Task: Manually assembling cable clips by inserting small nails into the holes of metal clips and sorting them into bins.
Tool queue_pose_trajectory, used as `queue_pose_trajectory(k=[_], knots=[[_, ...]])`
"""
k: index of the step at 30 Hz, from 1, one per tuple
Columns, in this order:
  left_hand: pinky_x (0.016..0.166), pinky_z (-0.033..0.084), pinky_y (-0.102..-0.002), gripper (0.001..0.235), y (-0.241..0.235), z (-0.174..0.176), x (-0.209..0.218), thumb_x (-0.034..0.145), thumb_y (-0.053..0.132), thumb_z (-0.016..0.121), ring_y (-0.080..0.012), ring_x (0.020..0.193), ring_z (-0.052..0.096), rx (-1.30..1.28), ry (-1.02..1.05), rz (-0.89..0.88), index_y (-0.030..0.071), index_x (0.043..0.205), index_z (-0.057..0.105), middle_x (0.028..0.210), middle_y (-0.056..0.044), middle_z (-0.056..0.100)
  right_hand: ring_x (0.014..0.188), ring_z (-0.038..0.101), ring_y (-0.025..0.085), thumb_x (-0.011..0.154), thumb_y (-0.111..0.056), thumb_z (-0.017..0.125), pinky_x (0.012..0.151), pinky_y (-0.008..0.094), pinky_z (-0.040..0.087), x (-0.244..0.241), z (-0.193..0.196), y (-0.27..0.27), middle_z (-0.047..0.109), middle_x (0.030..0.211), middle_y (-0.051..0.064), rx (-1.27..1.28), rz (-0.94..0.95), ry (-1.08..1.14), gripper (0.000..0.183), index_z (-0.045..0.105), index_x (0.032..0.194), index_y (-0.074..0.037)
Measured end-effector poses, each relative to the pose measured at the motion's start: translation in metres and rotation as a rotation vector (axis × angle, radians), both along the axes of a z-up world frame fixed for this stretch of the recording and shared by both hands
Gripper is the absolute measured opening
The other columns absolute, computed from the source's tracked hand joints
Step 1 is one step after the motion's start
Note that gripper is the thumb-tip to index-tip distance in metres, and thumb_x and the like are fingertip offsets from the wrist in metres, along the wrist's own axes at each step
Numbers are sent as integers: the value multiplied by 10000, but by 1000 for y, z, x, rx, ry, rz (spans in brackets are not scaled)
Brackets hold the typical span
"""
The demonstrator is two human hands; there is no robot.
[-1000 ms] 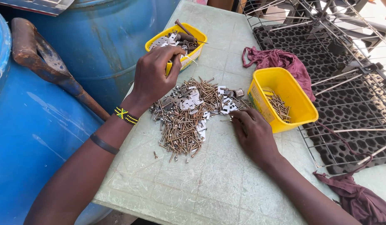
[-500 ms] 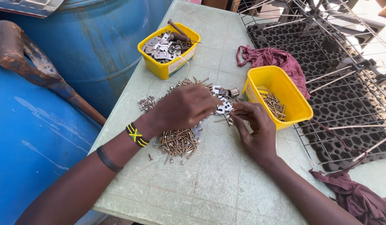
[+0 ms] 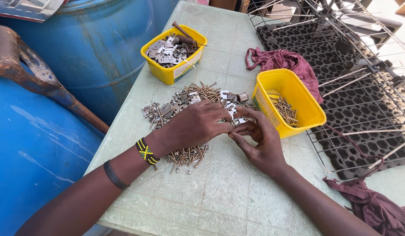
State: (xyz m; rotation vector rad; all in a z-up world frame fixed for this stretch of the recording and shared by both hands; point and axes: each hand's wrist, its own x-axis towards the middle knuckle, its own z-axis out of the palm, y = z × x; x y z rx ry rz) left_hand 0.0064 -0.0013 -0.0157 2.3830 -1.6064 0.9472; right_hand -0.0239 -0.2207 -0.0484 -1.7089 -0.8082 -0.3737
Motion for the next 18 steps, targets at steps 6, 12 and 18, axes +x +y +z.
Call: queue_pose_trajectory(k=[6,12,18], knots=[[730,572,-332,148,6,0,5,1034,285,659,-183,965,696,-175,34,71,160,1074,728,1023,-9,664,630,764,167,882,-35,794,596,276,650,7,-9,-4,726,728,100,-79,-178,-4,89,794,970,-20],[696,558,-351,141,5,7,0,1011,264,668,-207,913,698,-150,-4,55,131,986,707,955,-26,634,644,769,209,908,11,750,609,316,662,5,-6,-6,734,786,158,-33,-198,-35,133,793,1033,10],[713,546,-362,186,3,-4,4,1034,250,605,-227,884,691,-164,-35,25,120,919,672,902,-28,600,540,690,216,905,-125,787,509,324,578,-5,-3,-8,701,714,78,-228,-351,-314,133,819,1033,-107]])
